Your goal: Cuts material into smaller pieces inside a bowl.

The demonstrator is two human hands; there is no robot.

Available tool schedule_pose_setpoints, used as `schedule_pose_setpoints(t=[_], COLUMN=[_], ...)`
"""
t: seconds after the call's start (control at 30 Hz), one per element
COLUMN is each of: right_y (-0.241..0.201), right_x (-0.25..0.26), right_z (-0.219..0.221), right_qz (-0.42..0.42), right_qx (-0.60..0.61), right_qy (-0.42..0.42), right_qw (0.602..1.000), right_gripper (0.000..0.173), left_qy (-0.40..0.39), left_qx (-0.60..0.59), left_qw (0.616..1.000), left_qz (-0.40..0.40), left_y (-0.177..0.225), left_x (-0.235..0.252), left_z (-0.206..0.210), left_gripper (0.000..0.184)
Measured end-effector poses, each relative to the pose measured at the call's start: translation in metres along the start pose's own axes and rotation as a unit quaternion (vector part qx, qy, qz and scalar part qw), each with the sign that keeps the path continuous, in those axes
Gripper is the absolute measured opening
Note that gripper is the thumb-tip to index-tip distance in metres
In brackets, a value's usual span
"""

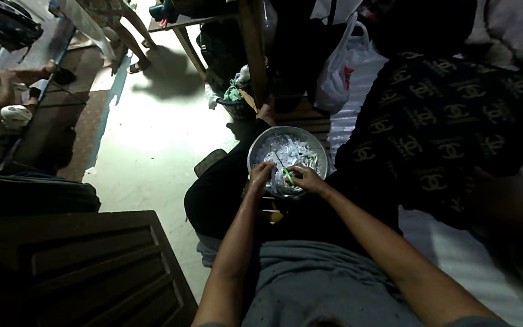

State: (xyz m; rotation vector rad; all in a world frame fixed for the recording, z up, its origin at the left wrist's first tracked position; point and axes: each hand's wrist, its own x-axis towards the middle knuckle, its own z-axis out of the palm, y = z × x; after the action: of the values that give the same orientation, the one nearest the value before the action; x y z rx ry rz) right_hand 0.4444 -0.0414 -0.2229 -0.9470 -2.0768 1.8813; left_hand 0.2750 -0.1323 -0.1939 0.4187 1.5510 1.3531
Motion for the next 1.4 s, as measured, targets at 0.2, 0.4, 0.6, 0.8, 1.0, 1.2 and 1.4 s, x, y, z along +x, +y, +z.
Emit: schedule_pose_setpoints(t=[0.2,0.4,0.6,0.8,1.0,1.2,1.4], right_y=[-0.001,0.001,0.002,-0.005,0.001,0.002,0.0], right_x=[-0.001,-0.001,0.0,-0.002,-0.001,0.0,-0.001], right_z=[-0.001,-0.001,-0.001,-0.002,-0.001,-0.001,-0.001], right_qz=[0.01,-0.002,-0.002,0.012,0.005,-0.002,-0.005], right_qx=[0.007,-0.014,-0.008,0.005,-0.014,-0.013,-0.005], right_qy=[-0.018,-0.021,-0.011,-0.001,-0.037,-0.021,-0.007], right_qw=[1.0,1.0,1.0,1.0,0.999,1.0,1.0], right_gripper=[0.042,0.047,0.038,0.038,0.048,0.042,0.037], left_qy=[0.009,-0.011,-0.014,0.001,0.004,-0.01,-0.002], left_qx=[-0.014,0.018,0.011,-0.005,0.0,0.006,0.011], left_qw=[1.0,1.0,1.0,1.0,1.0,1.0,1.0], left_qz=[0.005,0.013,0.01,0.007,0.002,0.004,0.013], left_y=[0.001,0.0,-0.001,0.001,0.001,0.0,0.002], left_x=[0.001,0.0,0.001,0.0,0.001,0.001,-0.001], left_z=[-0.002,-0.003,-0.002,-0.002,-0.002,-0.002,-0.002], left_gripper=[0.013,0.017,0.015,0.013,0.014,0.015,0.016])
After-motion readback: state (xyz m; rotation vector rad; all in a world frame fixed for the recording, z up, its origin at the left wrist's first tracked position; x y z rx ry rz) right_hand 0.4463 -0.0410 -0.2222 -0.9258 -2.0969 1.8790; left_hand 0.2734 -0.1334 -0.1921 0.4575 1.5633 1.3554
